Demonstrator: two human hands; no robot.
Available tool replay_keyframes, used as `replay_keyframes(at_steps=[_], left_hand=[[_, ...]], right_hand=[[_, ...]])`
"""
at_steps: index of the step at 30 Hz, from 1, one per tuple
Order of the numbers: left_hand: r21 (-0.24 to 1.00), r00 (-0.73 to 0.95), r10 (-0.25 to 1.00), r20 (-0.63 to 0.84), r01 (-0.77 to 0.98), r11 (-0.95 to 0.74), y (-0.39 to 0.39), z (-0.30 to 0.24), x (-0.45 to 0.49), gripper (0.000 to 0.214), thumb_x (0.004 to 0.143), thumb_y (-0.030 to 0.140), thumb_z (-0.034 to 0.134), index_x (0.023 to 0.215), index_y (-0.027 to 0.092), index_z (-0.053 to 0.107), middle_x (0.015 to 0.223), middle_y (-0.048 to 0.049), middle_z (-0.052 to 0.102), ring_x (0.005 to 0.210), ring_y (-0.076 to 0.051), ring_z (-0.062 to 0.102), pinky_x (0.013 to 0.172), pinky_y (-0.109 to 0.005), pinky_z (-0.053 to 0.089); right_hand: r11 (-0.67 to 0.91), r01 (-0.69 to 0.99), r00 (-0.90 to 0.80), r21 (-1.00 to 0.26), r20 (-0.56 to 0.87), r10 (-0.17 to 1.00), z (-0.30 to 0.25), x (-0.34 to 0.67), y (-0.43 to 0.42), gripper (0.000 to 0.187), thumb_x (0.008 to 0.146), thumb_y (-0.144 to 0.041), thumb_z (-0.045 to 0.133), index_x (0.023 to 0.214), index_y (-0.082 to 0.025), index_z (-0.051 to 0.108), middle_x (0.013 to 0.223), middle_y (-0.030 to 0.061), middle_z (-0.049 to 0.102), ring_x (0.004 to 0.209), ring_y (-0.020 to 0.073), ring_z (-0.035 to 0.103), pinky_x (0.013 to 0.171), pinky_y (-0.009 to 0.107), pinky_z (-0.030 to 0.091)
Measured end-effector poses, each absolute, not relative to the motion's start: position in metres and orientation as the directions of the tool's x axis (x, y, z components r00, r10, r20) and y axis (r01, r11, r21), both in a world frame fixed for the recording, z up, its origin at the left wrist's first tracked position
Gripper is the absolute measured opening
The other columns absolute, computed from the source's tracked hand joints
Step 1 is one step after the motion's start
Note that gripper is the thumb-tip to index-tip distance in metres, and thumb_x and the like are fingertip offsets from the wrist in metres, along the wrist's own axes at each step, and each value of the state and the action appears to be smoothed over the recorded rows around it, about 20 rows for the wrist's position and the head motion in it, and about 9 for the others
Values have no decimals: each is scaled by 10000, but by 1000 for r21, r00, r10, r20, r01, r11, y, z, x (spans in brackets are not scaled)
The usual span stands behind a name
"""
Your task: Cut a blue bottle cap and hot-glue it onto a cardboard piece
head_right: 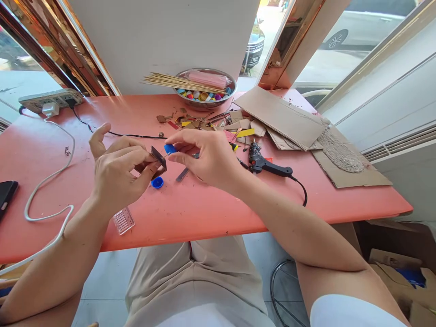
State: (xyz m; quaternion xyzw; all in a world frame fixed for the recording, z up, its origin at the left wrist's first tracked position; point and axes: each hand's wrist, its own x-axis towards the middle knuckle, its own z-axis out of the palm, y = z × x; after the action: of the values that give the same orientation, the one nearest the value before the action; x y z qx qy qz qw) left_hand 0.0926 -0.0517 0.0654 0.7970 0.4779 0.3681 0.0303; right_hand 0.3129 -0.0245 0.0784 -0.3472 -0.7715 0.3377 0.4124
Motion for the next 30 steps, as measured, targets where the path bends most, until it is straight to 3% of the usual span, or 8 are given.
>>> replay_keyframes(at_steps=[6,12,18,24,30], left_hand=[[470,250,838,485,733,-491,-53,67,92,253,882,196,614,662,302,682,635,29,708,870,-266,754,1260,-682,391],[475,242,833,497,728,-495,-54,67,92,268,880,168,602,658,287,694,635,34,706,822,-235,731,1296,-655,355],[495,249,823,510,698,-518,-50,62,91,276,900,158,622,654,266,682,619,44,671,799,-207,694,1321,-621,294],[492,248,777,578,654,-575,-46,59,88,289,902,184,647,629,280,647,634,42,657,779,-218,672,1282,-631,330],[495,256,765,592,634,-595,-43,58,81,250,897,236,679,653,291,667,671,37,646,806,-222,676,1262,-601,375]], right_hand=[[406,129,-492,-905,297,818,73,313,-4,279,809,-372,923,988,-199,797,1044,80,844,993,235,822,879,379,691],[371,92,-518,-924,274,811,68,308,2,379,782,-457,956,1001,-197,787,1065,87,850,986,234,824,858,365,694],[468,145,-476,-872,353,805,73,308,-1,343,743,-459,989,943,-221,844,974,58,842,884,217,807,837,370,704],[573,280,-435,-771,430,791,82,304,-14,263,842,-459,920,932,-219,860,909,46,836,813,209,785,779,356,679],[663,276,-477,-696,500,723,82,306,-15,195,910,-364,865,994,-188,851,947,55,840,837,192,768,782,330,647]])
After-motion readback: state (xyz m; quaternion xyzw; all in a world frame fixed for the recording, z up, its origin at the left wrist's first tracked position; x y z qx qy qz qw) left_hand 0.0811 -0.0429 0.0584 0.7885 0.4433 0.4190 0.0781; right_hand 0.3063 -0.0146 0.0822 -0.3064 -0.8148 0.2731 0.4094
